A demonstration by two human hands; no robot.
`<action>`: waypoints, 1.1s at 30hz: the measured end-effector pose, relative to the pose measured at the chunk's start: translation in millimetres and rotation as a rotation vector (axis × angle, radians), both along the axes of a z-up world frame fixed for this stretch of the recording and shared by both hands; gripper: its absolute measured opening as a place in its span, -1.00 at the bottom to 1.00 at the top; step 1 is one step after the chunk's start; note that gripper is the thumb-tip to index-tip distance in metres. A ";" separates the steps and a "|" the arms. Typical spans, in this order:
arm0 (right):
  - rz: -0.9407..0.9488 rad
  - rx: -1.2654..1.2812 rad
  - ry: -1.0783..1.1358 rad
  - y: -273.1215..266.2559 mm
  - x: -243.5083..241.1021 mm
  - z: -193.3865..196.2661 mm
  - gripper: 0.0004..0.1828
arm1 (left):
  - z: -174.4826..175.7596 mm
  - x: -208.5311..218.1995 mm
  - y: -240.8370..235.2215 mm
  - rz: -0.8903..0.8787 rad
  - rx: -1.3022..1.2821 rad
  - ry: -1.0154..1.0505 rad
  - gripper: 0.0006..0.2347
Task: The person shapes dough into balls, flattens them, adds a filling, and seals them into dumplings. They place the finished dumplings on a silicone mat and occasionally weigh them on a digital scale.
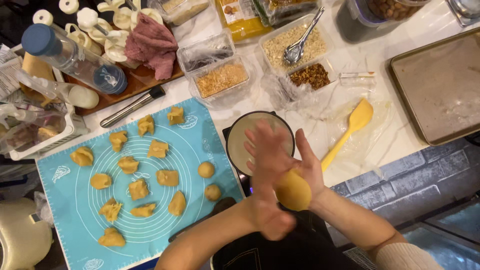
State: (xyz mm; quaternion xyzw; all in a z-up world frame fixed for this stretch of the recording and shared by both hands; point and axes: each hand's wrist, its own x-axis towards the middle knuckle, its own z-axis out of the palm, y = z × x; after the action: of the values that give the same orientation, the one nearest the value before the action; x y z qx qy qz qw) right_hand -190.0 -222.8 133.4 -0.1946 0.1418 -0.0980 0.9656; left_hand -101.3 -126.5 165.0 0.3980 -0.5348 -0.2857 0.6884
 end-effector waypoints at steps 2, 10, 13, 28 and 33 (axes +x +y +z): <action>0.000 -0.115 0.002 3.4 3.4 -12.8 0.03 | -9.1 -10.7 -8.3 0.163 -0.039 -0.439 -0.42; -0.053 -0.117 -0.148 10.6 8.0 -61.7 0.13 | -25.5 -22.9 -22.9 0.182 0.015 -0.708 -0.44; -0.115 0.426 -0.552 -0.1 -10.8 -69.9 0.08 | -28.3 -13.4 -34.9 0.113 0.366 -0.389 -0.44; -0.687 -0.103 0.181 -157.3 -105.2 -17.9 -0.08 | -100.8 40.2 -195.9 0.426 0.309 -0.814 -0.79; -0.510 -0.053 -0.006 -198.7 -90.4 -32.1 -0.10 | -120.6 32.6 -190.2 0.430 0.458 -1.017 -0.75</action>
State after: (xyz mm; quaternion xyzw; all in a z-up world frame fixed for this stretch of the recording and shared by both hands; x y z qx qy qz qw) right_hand -280.4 -421.5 101.3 -0.1773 0.1809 -0.3426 0.9047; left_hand -68.6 -316.7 44.3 0.7224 -0.6297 -0.0214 0.2850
